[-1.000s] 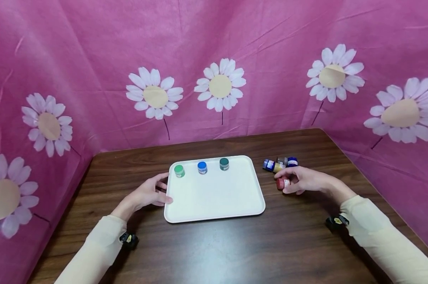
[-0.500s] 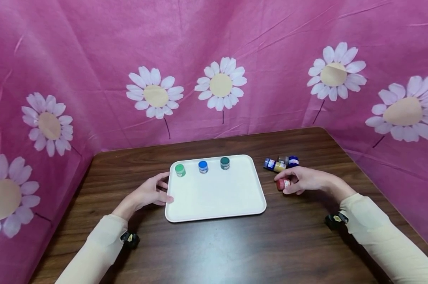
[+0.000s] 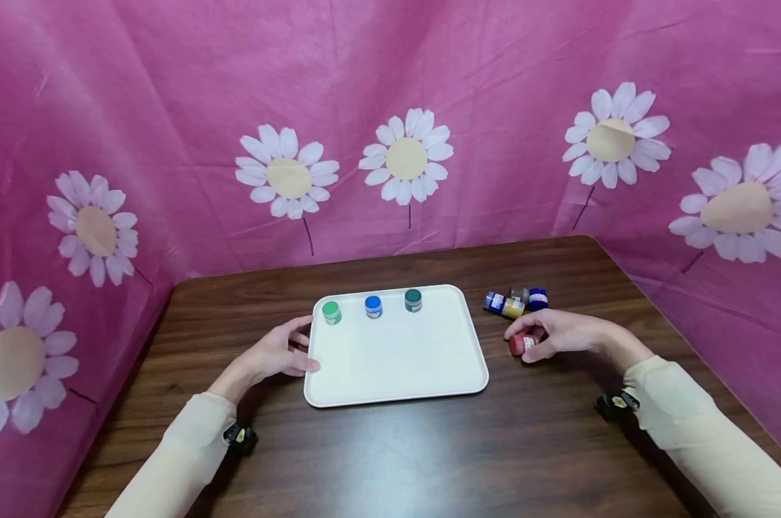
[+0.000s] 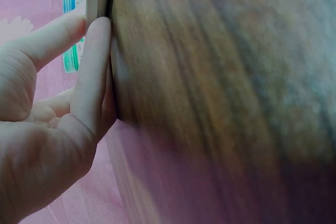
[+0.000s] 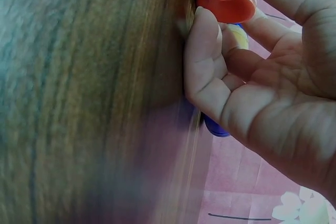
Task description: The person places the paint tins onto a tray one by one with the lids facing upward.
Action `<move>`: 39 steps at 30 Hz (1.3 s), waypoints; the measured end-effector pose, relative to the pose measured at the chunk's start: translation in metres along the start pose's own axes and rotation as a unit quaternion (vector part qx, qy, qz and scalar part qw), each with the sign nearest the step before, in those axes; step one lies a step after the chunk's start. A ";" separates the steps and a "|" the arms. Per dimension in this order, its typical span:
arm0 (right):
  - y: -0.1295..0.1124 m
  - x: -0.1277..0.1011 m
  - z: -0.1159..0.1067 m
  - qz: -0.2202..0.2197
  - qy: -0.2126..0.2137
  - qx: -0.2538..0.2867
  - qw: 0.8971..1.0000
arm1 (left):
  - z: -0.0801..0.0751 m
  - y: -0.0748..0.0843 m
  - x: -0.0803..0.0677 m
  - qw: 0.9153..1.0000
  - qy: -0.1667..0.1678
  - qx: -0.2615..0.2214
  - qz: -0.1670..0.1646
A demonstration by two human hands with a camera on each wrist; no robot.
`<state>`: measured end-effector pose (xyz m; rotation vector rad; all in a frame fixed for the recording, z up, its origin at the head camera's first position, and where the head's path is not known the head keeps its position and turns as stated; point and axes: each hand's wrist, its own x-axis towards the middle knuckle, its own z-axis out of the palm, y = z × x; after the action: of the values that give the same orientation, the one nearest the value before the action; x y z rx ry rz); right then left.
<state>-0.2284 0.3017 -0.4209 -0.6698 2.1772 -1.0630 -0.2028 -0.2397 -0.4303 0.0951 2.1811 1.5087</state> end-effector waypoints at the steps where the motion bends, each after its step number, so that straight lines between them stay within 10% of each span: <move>1: 0.001 0.000 0.000 -0.004 0.000 0.000 1.000 | 0.001 0.000 0.000 1.000 0.001 0.001 0.000; 24: -0.011 0.002 -0.019 0.000 -0.030 0.040 0.999 | 0.001 0.002 0.002 1.000 -0.002 -0.006 0.007; 39: -0.042 0.030 -0.032 -0.038 0.094 0.050 0.994 | 0.000 -0.001 0.001 1.000 -0.008 -0.009 0.005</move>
<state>-0.2641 0.2747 -0.3801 -0.6343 2.2528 -1.3135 -0.2036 -0.2399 -0.4312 0.1119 2.1566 1.5283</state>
